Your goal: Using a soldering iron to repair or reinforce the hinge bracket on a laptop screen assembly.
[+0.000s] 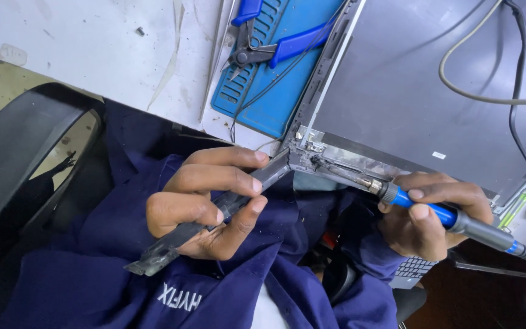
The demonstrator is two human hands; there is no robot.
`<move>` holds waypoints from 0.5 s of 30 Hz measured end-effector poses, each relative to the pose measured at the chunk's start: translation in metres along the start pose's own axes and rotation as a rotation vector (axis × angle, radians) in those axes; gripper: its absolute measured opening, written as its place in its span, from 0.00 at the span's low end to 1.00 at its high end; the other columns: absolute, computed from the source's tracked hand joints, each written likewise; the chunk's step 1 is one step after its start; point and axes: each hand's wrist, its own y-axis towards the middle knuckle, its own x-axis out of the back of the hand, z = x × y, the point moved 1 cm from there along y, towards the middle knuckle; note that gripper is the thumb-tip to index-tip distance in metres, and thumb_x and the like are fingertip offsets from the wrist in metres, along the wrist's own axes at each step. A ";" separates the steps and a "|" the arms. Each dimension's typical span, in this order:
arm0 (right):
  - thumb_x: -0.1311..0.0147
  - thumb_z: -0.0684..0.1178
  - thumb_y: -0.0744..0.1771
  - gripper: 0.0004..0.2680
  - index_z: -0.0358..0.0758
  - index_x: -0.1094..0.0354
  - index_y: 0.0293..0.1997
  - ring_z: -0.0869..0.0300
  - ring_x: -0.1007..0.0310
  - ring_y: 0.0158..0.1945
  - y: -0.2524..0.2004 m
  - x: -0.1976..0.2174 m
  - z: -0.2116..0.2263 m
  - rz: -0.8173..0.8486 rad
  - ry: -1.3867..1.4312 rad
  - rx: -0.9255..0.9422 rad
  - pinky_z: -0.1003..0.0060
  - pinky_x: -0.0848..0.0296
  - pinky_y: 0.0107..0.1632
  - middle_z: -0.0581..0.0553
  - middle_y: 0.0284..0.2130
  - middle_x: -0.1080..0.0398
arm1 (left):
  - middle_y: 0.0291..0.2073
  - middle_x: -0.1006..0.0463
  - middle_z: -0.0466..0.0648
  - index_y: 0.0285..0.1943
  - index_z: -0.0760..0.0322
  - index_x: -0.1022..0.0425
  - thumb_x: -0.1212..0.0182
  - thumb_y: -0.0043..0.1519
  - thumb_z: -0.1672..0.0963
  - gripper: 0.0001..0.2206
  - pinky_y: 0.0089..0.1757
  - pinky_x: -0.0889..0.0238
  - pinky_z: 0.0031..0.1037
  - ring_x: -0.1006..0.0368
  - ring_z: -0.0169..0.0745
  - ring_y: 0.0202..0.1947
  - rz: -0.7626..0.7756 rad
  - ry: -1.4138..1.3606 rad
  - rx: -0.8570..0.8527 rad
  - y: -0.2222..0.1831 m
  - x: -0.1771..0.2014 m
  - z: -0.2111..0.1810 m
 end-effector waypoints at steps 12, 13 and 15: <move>0.50 0.41 0.65 0.05 0.33 0.44 0.33 0.52 0.33 0.16 -0.001 -0.001 -0.002 0.048 0.066 0.049 0.60 0.33 0.18 0.41 0.23 0.41 | 0.39 0.26 0.53 0.44 0.57 0.47 0.39 0.62 0.64 0.17 0.46 0.18 0.36 0.19 0.59 0.41 0.028 -0.006 0.019 0.001 0.002 -0.002; 0.50 0.41 0.65 0.05 0.33 0.44 0.33 0.52 0.33 0.16 -0.002 -0.002 -0.001 0.043 0.065 0.050 0.60 0.33 0.18 0.41 0.23 0.41 | 0.39 0.26 0.53 0.44 0.57 0.47 0.39 0.62 0.64 0.17 0.46 0.18 0.36 0.19 0.59 0.41 0.032 -0.007 0.017 0.001 0.001 -0.002; 0.52 0.46 0.67 0.07 0.37 0.45 0.35 0.54 0.38 0.13 -0.003 -0.003 0.000 0.005 0.030 0.099 0.61 0.38 0.18 0.45 0.18 0.45 | 0.37 0.26 0.53 0.44 0.57 0.47 0.39 0.61 0.64 0.17 0.45 0.18 0.37 0.19 0.58 0.39 -0.020 0.008 0.016 0.002 -0.002 -0.003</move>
